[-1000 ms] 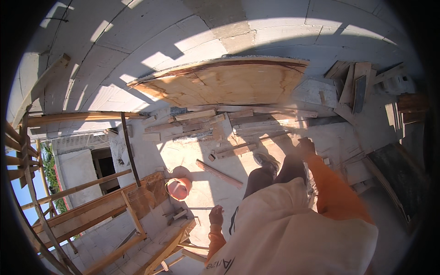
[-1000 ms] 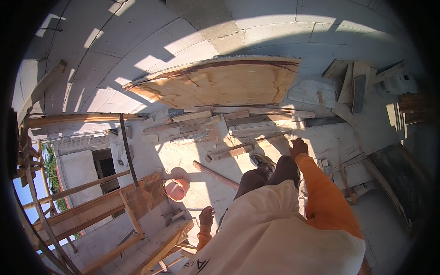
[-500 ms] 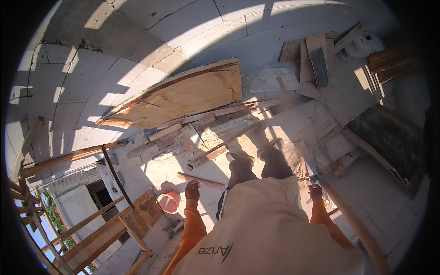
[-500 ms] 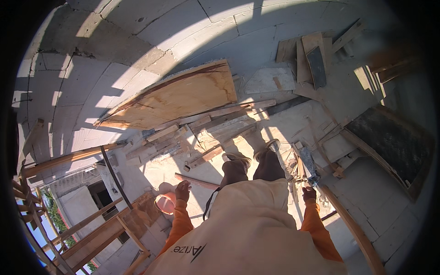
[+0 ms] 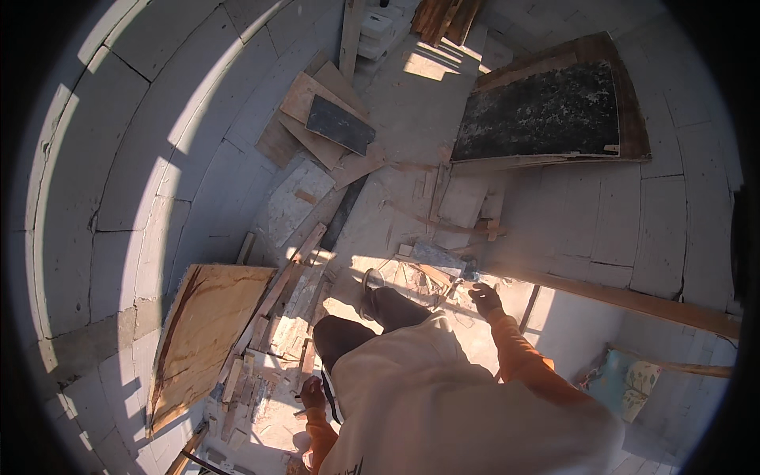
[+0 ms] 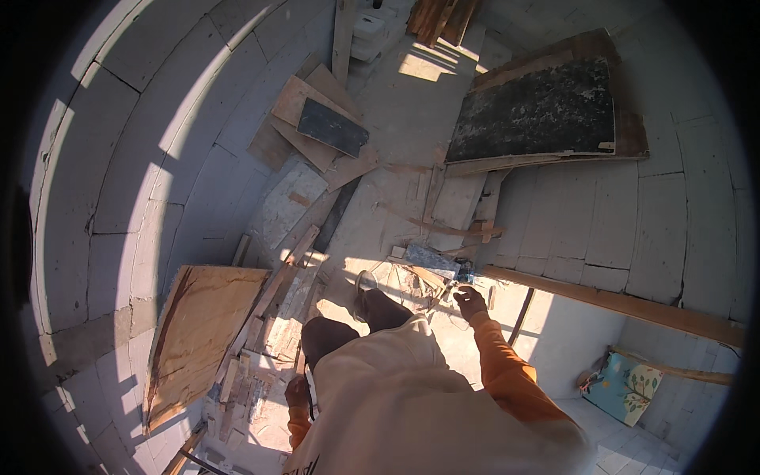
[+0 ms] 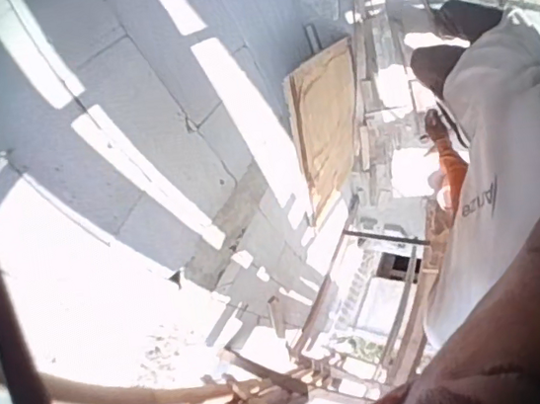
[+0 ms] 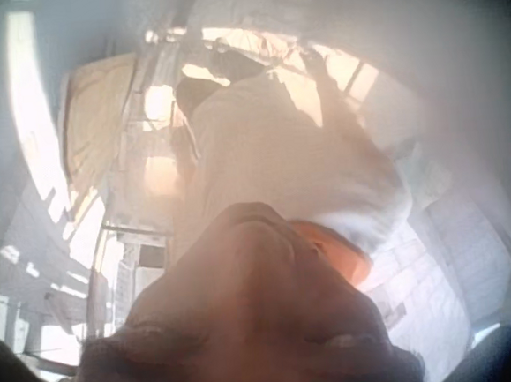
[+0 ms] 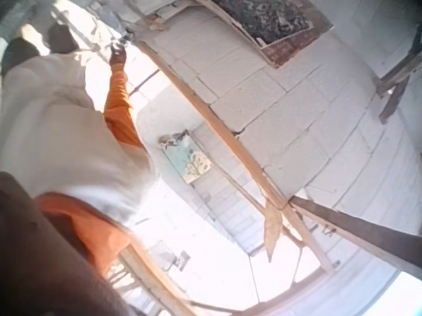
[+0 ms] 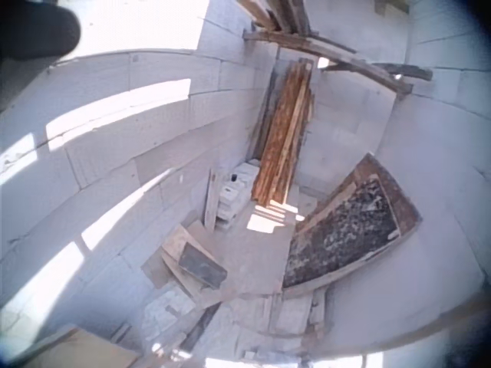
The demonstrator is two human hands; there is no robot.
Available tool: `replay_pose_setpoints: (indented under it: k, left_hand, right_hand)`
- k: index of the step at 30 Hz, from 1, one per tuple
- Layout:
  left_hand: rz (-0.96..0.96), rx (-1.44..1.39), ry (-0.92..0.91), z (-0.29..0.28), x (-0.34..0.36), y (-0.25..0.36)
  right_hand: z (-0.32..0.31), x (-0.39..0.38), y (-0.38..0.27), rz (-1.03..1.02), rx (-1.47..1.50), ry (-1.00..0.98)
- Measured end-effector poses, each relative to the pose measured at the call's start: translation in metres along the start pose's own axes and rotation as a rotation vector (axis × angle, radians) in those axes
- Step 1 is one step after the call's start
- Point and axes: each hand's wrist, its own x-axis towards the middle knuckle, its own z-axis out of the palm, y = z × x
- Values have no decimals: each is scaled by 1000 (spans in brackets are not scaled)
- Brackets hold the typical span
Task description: The person saws through a sheet of plywood with a handsaw while kneeling on the ground, then picks up and carries the resulting boards through an unfinished building.
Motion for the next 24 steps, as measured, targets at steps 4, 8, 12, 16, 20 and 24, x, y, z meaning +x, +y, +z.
replay_pose_setpoints:
  k: [4, 8, 12, 16, 20, 24]
  left_hand:
    - [-1, -119, -46, 7, 65, 10]
    - [-70, -29, -83, 8, 118, 48]
    - [-218, -22, -176, 37, 153, 96]
    - [-71, 71, -208, 65, 199, 145]
    - [-100, 154, -233, 110, 245, 215]
    - [121, 244, -327, 148, 286, 302]
  right_hand:
    - [-27, -29, 30, 101, -115, 124]
    - [-24, -62, 25, 245, -113, 37]
    - [-60, -50, 1, 132, -262, -34]
    - [-135, 27, -45, 55, -357, 115]
    - [-249, 125, -122, -55, -490, 571]
    - [-348, 196, -208, -94, -502, 833]
